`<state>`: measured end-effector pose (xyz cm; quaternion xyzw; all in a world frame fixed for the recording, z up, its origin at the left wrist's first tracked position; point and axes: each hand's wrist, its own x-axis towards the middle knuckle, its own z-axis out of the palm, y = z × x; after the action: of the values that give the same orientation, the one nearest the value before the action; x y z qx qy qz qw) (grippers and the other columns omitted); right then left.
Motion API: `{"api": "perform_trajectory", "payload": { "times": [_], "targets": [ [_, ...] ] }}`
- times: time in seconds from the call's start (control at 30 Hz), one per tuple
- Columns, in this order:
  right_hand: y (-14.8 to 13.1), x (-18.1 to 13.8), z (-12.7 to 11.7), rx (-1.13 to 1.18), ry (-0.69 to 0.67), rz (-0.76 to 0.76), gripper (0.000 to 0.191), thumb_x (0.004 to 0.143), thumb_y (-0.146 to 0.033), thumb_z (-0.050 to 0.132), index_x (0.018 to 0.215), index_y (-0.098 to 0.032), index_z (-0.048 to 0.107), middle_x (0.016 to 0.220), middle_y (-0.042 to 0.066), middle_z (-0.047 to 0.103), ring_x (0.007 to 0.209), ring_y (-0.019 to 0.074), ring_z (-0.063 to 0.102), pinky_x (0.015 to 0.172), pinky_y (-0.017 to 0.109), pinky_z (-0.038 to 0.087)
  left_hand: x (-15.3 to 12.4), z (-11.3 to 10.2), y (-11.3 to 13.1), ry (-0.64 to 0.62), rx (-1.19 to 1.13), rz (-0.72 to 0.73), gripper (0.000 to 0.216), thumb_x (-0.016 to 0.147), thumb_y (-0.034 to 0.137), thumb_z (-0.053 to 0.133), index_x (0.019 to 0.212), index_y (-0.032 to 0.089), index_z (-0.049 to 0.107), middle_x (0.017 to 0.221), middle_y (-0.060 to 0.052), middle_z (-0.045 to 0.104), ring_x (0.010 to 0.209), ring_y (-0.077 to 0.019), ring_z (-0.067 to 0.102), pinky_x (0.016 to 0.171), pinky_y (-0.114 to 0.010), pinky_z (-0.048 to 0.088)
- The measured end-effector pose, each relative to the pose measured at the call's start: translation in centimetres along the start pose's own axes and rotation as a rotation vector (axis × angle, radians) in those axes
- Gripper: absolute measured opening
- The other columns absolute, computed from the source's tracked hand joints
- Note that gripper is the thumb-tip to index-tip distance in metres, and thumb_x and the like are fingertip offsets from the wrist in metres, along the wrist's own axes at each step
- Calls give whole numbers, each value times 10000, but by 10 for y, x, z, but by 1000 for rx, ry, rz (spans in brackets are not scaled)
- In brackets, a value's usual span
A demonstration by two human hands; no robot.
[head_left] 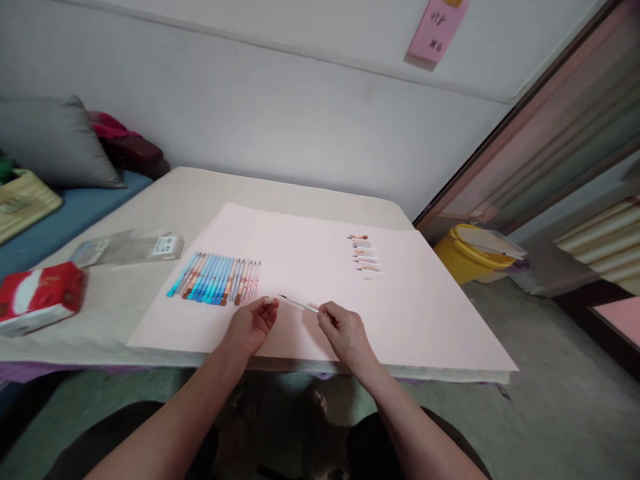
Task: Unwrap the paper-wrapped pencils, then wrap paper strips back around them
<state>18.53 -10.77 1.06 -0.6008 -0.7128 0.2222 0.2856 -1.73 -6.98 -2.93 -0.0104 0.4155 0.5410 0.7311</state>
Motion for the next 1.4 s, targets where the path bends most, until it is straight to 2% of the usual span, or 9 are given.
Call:
{"api": "perform_trajectory", "payload": {
  "times": [0.1,0.23,0.37,0.67,0.83,1.07,1.17,1.27,1.4],
  "targets": [
    [0,-1,3,-13,-3,-4,192,842,-259,440,729,-207,586,588,-17,522,554,122,460,542,210,298,-3,1,-3,-90,45,-55,74,717,35,582,739,102,605,720,-58,658,647,-105,633,579,-189,526],
    [0,-1,6,-43,-10,1,209,844,-274,437,714,-208,586,575,-15,517,530,121,442,529,214,287,-12,5,-9,-192,173,-50,51,740,140,614,785,117,615,808,-69,668,637,-98,619,540,-188,508],
    [0,-1,10,-93,-4,21,210,845,-278,437,722,-210,592,588,-11,544,524,119,449,525,218,277,-18,6,-17,-257,285,-56,76,733,162,638,798,135,609,830,-62,668,624,-87,605,508,-176,481],
    [-10,-4,19,-200,-62,42,198,842,-286,461,710,-216,592,610,0,591,539,126,498,520,228,251,-17,2,-34,-245,264,-72,104,710,97,647,787,144,595,727,-25,639,621,-89,619,566,-179,491],
    [-12,-5,22,-219,-94,20,165,835,-239,463,732,-221,590,622,-3,599,560,127,512,522,226,246,-20,4,-35,-221,254,-48,86,727,167,662,773,131,598,691,-24,626,603,-88,611,568,-180,497],
    [-11,-6,22,-173,-111,8,160,821,-213,475,736,-222,610,624,0,601,564,127,512,525,229,255,-21,4,-36,-182,250,-28,95,714,170,668,707,139,579,636,-11,612,566,-81,594,542,-175,489],
    [-11,-6,23,-120,-112,12,156,811,-217,486,722,-218,614,610,-2,589,554,122,496,528,227,268,-20,3,-37,-172,263,-20,95,705,166,668,702,144,576,628,-10,612,556,-81,590,529,-175,485],
    [-8,-3,20,77,-171,64,159,801,-245,501,694,-206,612,576,-11,567,519,110,471,509,219,287,-18,2,-37,-150,273,-4,92,699,161,661,701,145,570,605,-2,600,529,-77,577,499,-170,472],
    [0,7,12,507,-316,308,198,779,-294,512,663,-173,618,525,-21,541,394,78,394,407,207,262,-16,1,-35,-101,277,17,91,697,151,649,688,140,560,591,-2,590,504,-69,555,483,-165,461]
  ]
}}
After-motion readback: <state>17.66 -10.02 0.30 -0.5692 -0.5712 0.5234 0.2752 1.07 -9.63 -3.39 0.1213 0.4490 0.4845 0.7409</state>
